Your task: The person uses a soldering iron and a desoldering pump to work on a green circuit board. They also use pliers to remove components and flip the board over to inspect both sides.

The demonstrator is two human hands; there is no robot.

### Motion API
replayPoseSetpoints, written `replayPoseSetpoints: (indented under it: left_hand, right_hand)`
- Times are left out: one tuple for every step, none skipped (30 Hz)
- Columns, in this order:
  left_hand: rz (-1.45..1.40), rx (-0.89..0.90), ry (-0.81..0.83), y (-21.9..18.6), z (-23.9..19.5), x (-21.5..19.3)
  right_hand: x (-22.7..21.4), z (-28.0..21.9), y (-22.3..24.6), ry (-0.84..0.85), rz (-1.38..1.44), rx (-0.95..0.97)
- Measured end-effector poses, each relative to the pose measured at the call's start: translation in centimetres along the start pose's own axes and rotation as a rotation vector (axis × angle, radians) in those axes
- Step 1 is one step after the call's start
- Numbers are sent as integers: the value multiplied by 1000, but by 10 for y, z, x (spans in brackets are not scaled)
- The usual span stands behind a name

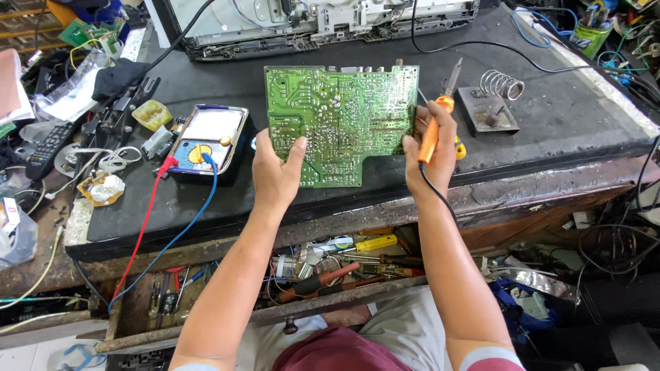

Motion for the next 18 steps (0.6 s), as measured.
replayPoseSetpoints:
  left_hand:
    - [75,51,-1,2,5,-1]
    - [75,49,0,11,8,-1]
    - [146,54,-3,20,10,-1]
    - [217,60,-4,30,12,0]
    - [218,57,1,28,10,-4]
    - [277,93,3,22,8,-7]
    - [336,134,5,15,8,-9]
    - [337,136,11,14,5,-9]
    - [310,136,11,13,2,-10]
    - [283,136,12,13,-2,-12]
    - [284,138,12,7,-4,-14]
    - [264,137,11,1,-7,-16]
    - [244,133,12,-4,-11,-18]
    - [245,133,15,3,-13,-19]
    - [234,195,-4,6,-16,-21]
    - [223,257,-23,8,-20,-23]
    - [223,256,-21,4,-25,-24]
    - [228,263,-4,0,-30,-24]
  right_hand:
    - [1,0,-2,15,-43,19]
    - [0,0,-5,16,-44,21]
    - [2,-3,-9,51,-47,28]
    - [3,-5,-12,87,-50,35]
    - [1,-8,-11,85,-52,40]
    - [0,-10,-10,89,-76,42]
    - [-1,-12,-8,89,-99,41]
    - [-4,-13,-6,84,-100,44]
    - [-4,-14,-5,81,-97,47]
    - [-5,-16,-4,78,-93,49]
    - [-5,-16,-2,76,-92,49]
    - [-5,-16,0,66,-58,56]
    - [-7,-17,1,57,-25,67]
    - [-10,-16,-3,54,-26,69]
    - [-12,-15,-5,63,-32,47]
    - [-14,-13,-6,72,-39,25]
    - [-16,-8,-2,71,-41,27]
    - [-18,-2,5,50,-46,-10]
Point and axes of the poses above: each hand's wrist, its own z-axis towards the middle knuckle, its own x-axis out of the palm, y = z × x, the point moved 8 cm from there along z, towards the middle knuckle, and after that the axes turned 5 degrees about -z, right-handed, at the moved point
